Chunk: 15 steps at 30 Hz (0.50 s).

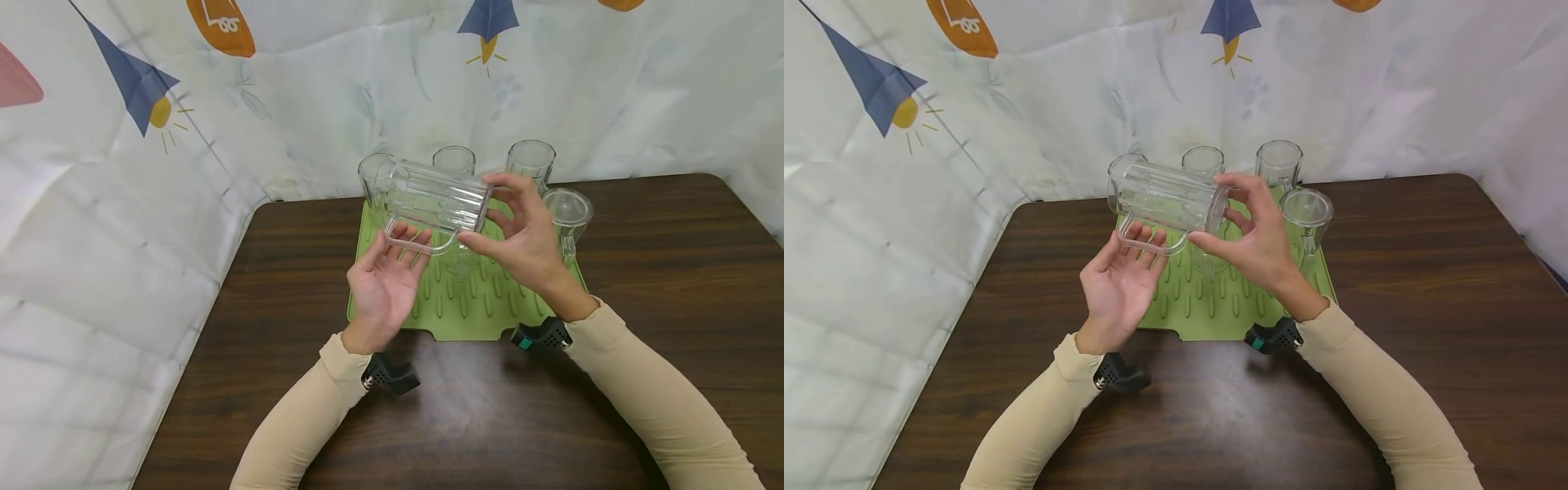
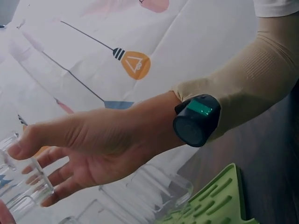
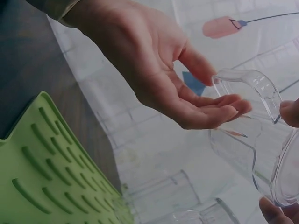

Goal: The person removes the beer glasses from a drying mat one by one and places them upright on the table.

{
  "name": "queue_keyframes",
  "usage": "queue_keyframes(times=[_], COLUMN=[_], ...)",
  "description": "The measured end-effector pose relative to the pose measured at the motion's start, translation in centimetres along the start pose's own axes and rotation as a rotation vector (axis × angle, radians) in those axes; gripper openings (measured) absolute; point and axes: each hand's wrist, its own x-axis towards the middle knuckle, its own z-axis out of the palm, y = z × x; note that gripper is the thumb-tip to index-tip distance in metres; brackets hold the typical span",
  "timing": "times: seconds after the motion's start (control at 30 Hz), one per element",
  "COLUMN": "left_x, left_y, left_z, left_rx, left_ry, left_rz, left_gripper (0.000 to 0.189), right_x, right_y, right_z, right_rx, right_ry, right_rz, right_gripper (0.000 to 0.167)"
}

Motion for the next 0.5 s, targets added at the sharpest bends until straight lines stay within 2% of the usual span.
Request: queue_keyframes(times=[0.5], left_x=[-0.8], left_y=[-0.4], left_z=[1.6], left_rx=[-0.038], left_ry=[-0.012], left_rz=[0.038], left_gripper=[0.043], right_x=[-0.2], right_y=[0.3], right_z=[0.0], right_rx=[0.050], right_ry=[0.024], right_rz=[-0.013], right_gripper=[0.077])
